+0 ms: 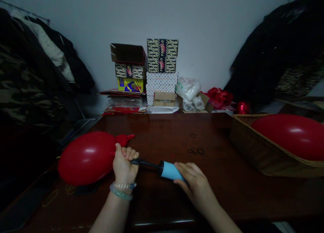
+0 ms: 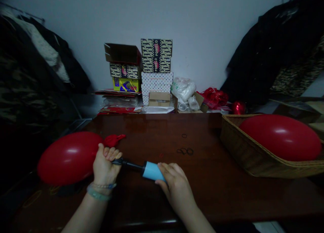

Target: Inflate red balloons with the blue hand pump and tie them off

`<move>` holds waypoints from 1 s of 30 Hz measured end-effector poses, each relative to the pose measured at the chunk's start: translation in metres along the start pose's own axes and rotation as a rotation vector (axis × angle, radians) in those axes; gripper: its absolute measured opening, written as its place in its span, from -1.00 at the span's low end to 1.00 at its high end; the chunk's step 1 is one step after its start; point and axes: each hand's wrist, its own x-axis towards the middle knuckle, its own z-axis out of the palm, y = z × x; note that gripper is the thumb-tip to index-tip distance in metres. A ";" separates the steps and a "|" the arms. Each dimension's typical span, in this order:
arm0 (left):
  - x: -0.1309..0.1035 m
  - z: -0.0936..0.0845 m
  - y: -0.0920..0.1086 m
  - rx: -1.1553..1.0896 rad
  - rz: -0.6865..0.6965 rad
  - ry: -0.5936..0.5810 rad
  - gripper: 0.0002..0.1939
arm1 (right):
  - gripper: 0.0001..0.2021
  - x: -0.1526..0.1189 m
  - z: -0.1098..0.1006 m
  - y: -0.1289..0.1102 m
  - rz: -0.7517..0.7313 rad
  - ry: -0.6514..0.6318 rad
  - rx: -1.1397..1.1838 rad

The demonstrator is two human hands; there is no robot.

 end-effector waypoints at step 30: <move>0.000 0.001 0.000 0.008 0.030 0.000 -0.54 | -0.56 0.005 -0.007 -0.001 0.032 -0.092 0.083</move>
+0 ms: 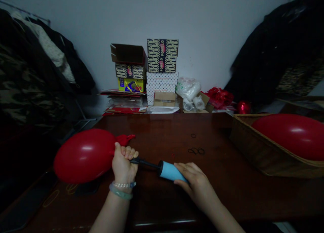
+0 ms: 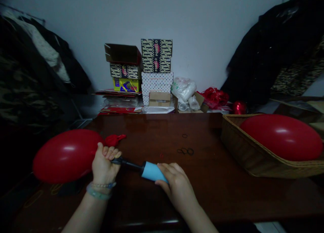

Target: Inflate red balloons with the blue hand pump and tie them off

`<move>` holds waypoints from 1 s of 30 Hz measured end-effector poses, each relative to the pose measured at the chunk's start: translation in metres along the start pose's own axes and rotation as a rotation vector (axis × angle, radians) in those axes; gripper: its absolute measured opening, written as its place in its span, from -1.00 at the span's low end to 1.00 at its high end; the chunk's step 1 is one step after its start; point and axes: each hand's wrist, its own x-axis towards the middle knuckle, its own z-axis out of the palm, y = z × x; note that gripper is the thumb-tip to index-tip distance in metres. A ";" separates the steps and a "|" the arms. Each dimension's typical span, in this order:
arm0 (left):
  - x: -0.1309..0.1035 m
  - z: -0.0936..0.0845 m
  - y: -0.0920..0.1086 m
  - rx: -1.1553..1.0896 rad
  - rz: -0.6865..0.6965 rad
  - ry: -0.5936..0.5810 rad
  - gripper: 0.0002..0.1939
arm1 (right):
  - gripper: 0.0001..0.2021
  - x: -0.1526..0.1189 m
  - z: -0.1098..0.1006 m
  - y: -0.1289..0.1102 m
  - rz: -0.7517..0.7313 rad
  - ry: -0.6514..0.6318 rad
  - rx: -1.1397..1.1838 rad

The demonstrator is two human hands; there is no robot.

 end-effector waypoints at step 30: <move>-0.020 0.000 -0.023 0.039 -0.061 -0.029 -0.49 | -0.47 -0.006 0.022 -0.022 0.035 0.010 0.041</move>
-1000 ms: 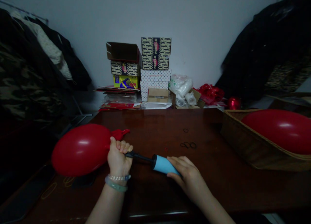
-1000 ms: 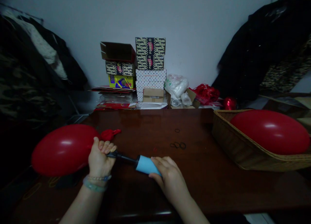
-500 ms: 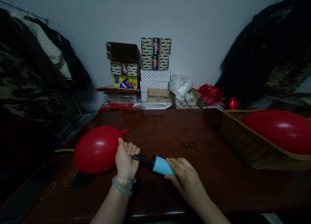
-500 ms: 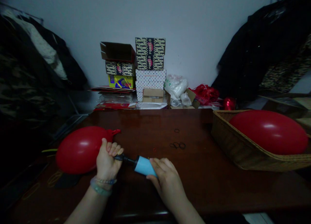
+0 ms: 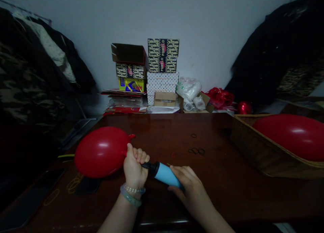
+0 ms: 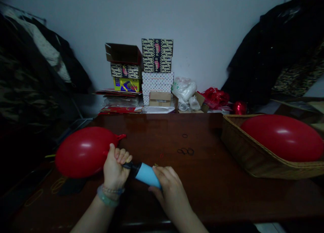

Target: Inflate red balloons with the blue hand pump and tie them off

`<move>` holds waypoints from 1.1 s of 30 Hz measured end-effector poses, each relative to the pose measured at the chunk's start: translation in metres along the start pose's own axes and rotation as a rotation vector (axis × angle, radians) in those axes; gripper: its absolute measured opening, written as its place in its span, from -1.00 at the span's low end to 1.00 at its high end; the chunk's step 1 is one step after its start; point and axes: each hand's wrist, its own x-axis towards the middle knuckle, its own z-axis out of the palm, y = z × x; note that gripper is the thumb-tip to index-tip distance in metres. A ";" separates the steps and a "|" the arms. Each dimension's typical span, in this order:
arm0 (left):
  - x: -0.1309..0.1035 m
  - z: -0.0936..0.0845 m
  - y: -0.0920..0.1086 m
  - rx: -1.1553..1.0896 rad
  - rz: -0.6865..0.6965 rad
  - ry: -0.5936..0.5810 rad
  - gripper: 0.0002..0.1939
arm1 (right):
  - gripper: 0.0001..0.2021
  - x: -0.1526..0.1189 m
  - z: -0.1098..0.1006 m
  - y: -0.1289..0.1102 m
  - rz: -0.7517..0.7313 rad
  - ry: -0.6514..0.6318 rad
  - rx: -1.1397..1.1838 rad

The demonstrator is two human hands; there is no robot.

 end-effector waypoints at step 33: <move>-0.004 0.003 0.000 -0.011 -0.027 0.007 -0.49 | -0.50 0.001 -0.007 -0.001 -0.034 0.040 -0.129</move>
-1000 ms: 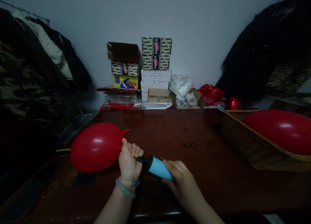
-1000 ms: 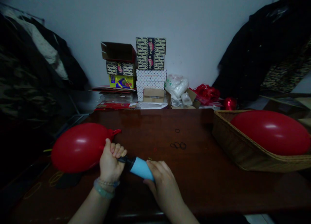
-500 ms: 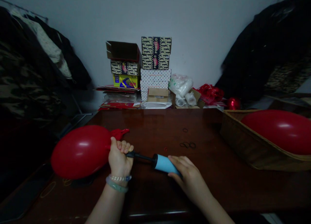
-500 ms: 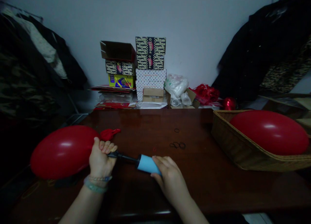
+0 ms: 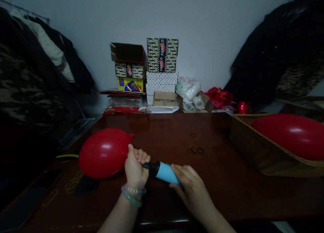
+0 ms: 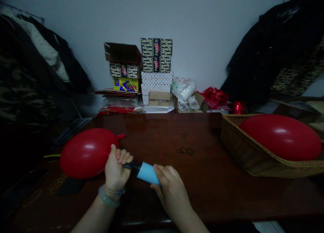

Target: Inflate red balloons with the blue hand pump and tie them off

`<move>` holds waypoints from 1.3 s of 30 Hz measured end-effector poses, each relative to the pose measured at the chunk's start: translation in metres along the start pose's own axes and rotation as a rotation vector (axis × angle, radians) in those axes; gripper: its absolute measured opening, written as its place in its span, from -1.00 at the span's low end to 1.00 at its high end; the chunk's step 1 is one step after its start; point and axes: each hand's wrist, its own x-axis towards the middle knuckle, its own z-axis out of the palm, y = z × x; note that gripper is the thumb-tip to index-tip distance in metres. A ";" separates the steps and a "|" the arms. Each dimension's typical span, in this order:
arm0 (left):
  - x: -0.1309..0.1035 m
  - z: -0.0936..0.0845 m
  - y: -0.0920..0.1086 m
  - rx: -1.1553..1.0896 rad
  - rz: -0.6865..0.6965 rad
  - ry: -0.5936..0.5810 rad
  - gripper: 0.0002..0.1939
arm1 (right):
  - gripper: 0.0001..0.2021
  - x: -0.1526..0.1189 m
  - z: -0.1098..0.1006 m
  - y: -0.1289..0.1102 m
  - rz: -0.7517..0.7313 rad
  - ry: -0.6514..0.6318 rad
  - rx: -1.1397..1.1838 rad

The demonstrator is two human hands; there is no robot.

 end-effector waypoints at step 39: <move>0.001 0.000 -0.004 0.030 0.018 -0.039 -0.47 | -0.51 -0.001 0.003 -0.003 0.058 -0.002 0.027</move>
